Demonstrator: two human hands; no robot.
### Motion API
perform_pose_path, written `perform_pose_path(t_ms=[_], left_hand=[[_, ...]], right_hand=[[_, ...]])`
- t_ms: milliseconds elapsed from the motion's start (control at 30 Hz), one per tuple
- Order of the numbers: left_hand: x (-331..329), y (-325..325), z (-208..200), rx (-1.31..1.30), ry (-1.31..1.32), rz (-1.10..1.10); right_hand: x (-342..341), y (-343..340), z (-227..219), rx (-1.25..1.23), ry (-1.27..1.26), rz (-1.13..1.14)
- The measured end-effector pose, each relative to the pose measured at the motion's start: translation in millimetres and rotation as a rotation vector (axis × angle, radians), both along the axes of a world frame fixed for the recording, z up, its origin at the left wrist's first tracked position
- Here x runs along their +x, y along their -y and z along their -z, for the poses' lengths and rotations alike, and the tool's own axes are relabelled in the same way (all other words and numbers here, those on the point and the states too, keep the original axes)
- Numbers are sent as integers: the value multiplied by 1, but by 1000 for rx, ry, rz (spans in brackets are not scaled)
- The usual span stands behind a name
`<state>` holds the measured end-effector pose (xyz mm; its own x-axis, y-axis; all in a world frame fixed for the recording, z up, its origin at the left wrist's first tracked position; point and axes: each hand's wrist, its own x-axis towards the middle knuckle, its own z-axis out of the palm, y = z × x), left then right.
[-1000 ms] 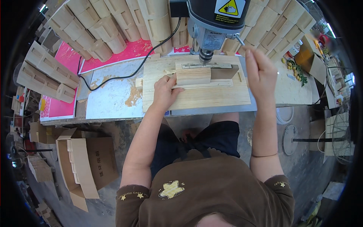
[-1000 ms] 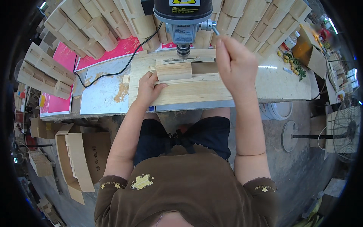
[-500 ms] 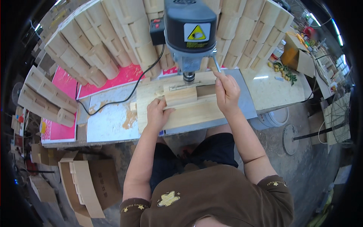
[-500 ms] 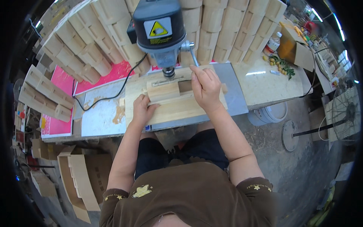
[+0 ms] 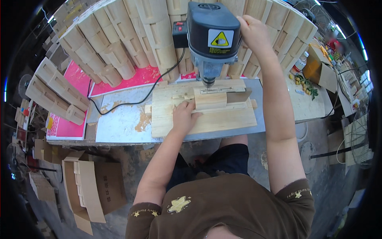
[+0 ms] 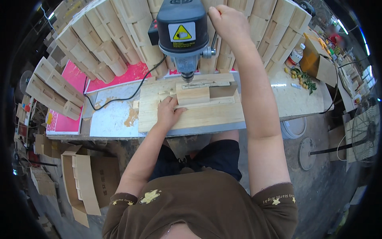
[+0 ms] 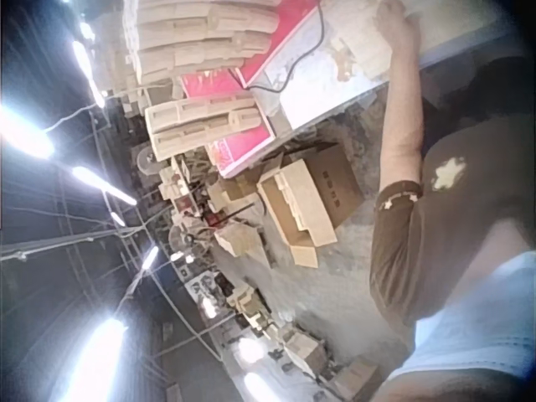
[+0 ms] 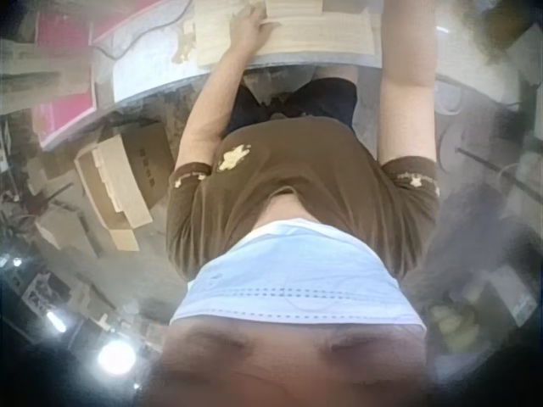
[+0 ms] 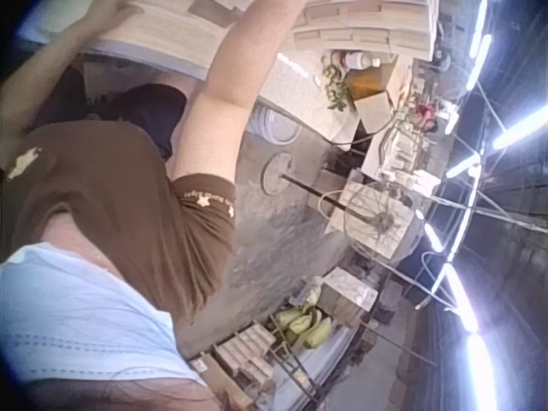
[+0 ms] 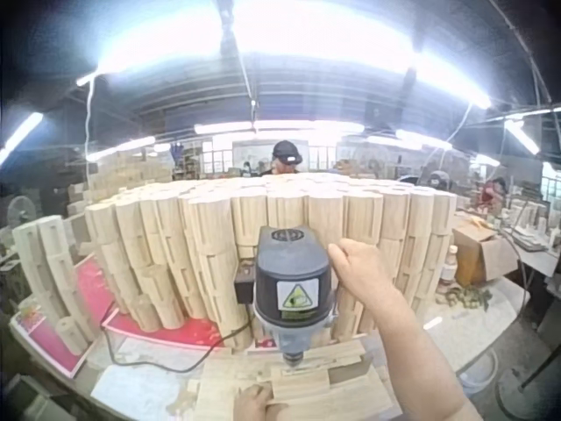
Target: Drilling holes into cylindrical wooden blocks using a drill press.
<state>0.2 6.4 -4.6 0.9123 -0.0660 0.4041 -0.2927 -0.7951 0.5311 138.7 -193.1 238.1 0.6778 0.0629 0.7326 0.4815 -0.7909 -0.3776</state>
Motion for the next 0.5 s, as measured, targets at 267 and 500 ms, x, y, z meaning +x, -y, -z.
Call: perform_pose_path(t_ms=[267,500], left_hand=[[7,-3,-1,-21,163,-10],[3,-3,-1,-11,-41,-19]], right_hand=[[-101,13,36,51,-18,-163],[-117,2,130,367,43,-284]])
